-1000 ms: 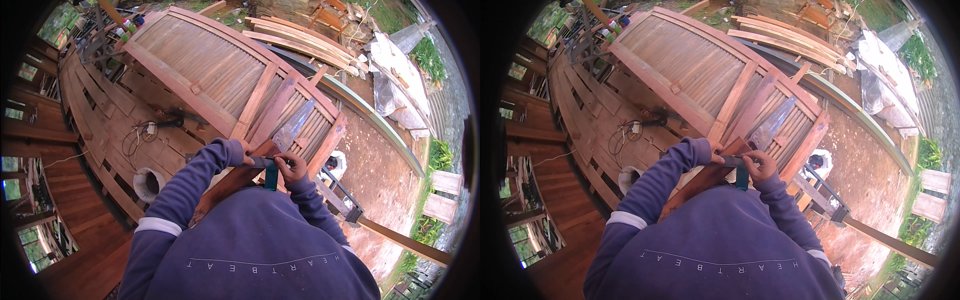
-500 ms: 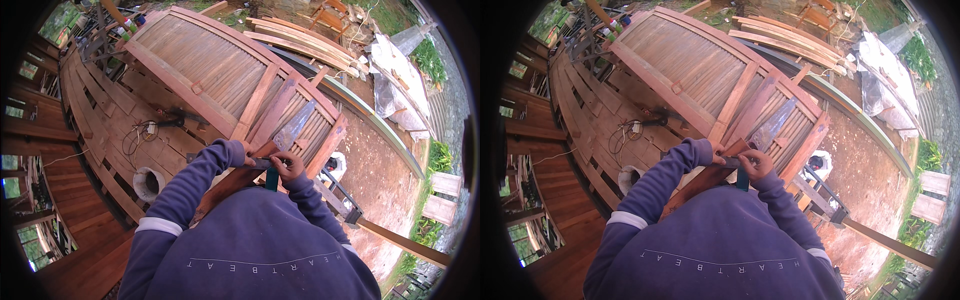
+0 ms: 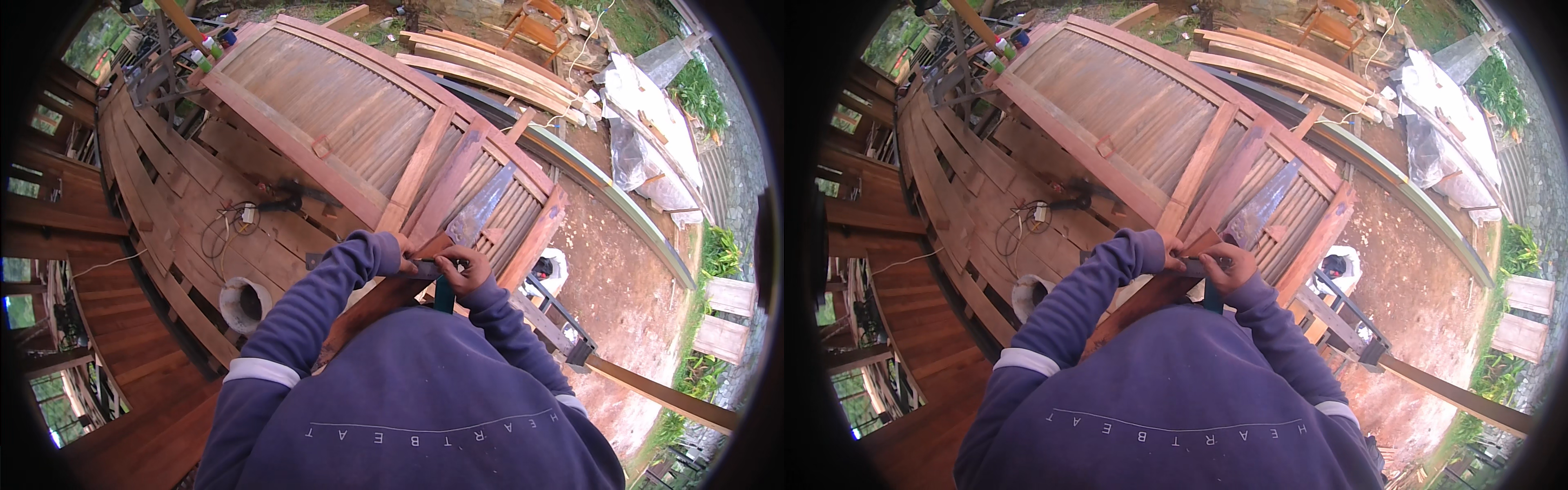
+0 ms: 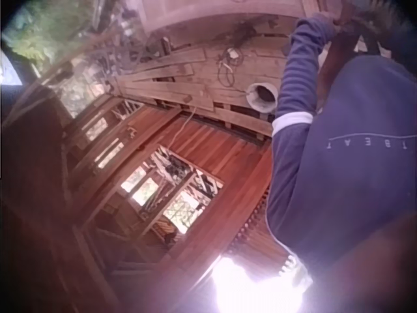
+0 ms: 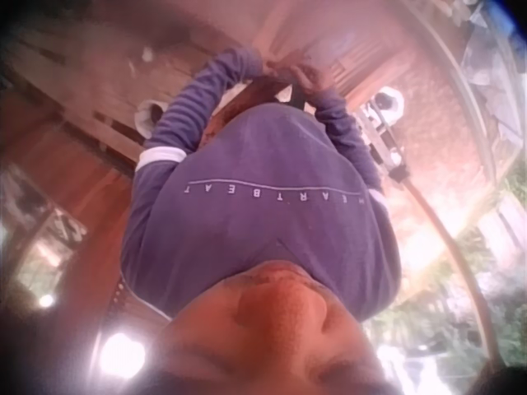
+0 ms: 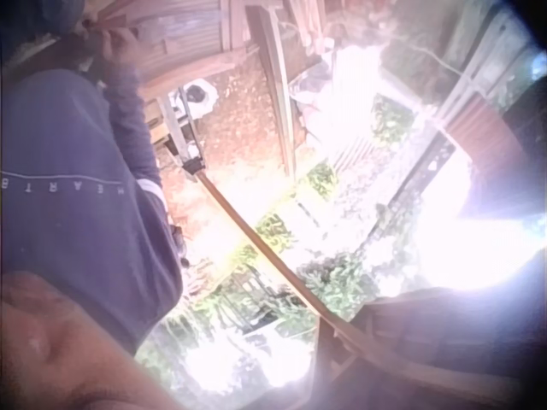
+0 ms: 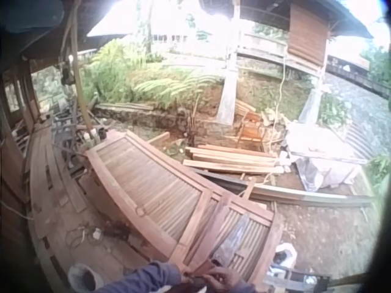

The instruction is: The person measures a wooden plank with a ruler and marks it. They then use a hand saw to cut the plank along the marked line. Finally, they use an angle grinder to smooth the cut edge of the wood.

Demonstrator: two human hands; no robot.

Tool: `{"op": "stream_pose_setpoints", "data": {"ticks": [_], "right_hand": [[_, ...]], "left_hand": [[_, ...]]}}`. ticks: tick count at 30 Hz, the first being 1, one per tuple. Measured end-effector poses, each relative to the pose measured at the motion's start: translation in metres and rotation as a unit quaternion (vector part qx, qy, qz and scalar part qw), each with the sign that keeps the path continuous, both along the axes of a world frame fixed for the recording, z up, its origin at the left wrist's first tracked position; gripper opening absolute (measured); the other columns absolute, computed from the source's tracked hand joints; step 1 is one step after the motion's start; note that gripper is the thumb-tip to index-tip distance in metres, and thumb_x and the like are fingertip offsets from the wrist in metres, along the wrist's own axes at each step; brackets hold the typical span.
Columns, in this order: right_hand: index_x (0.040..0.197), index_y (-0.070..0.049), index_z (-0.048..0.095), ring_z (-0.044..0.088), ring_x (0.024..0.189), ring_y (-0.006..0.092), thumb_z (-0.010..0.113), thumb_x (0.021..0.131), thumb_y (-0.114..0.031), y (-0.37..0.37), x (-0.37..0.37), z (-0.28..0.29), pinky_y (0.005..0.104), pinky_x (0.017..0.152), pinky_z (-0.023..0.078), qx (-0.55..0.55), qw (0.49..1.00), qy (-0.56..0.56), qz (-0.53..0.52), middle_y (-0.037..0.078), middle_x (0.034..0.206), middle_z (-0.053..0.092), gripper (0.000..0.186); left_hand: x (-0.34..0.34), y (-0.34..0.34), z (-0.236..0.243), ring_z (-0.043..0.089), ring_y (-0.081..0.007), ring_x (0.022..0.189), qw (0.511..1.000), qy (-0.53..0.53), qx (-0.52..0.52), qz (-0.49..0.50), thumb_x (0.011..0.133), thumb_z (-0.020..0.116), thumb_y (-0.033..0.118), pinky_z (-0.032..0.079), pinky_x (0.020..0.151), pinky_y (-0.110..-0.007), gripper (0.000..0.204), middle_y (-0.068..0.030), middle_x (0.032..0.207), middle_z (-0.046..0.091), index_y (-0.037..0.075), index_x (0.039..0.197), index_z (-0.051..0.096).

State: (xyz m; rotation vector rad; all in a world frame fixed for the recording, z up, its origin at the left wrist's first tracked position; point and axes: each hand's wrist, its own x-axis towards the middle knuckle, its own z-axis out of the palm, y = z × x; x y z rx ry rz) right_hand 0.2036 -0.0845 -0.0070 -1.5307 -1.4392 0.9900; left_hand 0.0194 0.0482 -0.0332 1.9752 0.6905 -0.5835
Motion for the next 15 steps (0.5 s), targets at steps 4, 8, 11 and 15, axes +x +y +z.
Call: {"op": "stream_pose_setpoints", "data": {"ticks": [4, 8, 11, 15], "right_hand": [[0.091, 0.001, 0.069, 0.065, 0.079, 0.0213, 0.067, 0.085, -0.007, -0.006, 0.014, -0.001, 0.0313, 0.071, 0.050, 0.009, 1.000, -0.002, 0.003, 0.012, 0.085, 0.068, 0.010], [0.093, 0.000, 0.068, 0.065, 0.080, 0.0258, 0.066, 0.085, -0.006, -0.001, 0.007, -0.003, 0.0327, 0.073, 0.051, 0.068, 0.996, -0.031, 0.052, 0.012, 0.086, 0.067, 0.010], [0.095, -0.001, 0.068, 0.065, 0.082, 0.0279, 0.065, 0.084, -0.003, 0.001, 0.005, 0.007, 0.0339, 0.074, 0.052, 0.076, 0.991, -0.056, 0.090, 0.012, 0.089, 0.066, 0.011], [0.096, 0.000, 0.068, 0.066, 0.086, 0.0275, 0.064, 0.084, -0.001, -0.003, 0.024, 0.008, 0.0344, 0.077, 0.053, 0.077, 0.987, -0.077, 0.119, 0.013, 0.094, 0.066, 0.013]], "left_hand": [[-0.004, 0.000, 0.006, 0.066, -0.0306, 0.094, 1.000, -0.013, 0.014, 0.011, 0.085, 0.069, 0.041, 0.049, 0.082, -0.037, 0.045, -0.0171, 0.099, 0.069, 0.005, 0.113, 0.066], [0.000, 0.000, 0.019, 0.066, -0.0315, 0.095, 1.000, -0.009, 0.011, 0.003, 0.085, 0.068, 0.042, 0.049, 0.082, -0.038, 0.046, -0.0177, 0.101, 0.069, 0.005, 0.114, 0.065], [-0.004, 0.001, 0.012, 0.065, -0.0334, 0.097, 1.000, -0.006, 0.013, -0.001, 0.085, 0.067, 0.043, 0.049, 0.083, -0.039, 0.048, -0.0188, 0.103, 0.069, 0.006, 0.115, 0.064], [-0.003, 0.001, 0.022, 0.065, -0.0351, 0.098, 1.000, 0.012, 0.025, -0.003, 0.085, 0.067, 0.044, 0.049, 0.084, -0.040, 0.049, -0.0201, 0.104, 0.068, 0.005, 0.115, 0.064]]}}
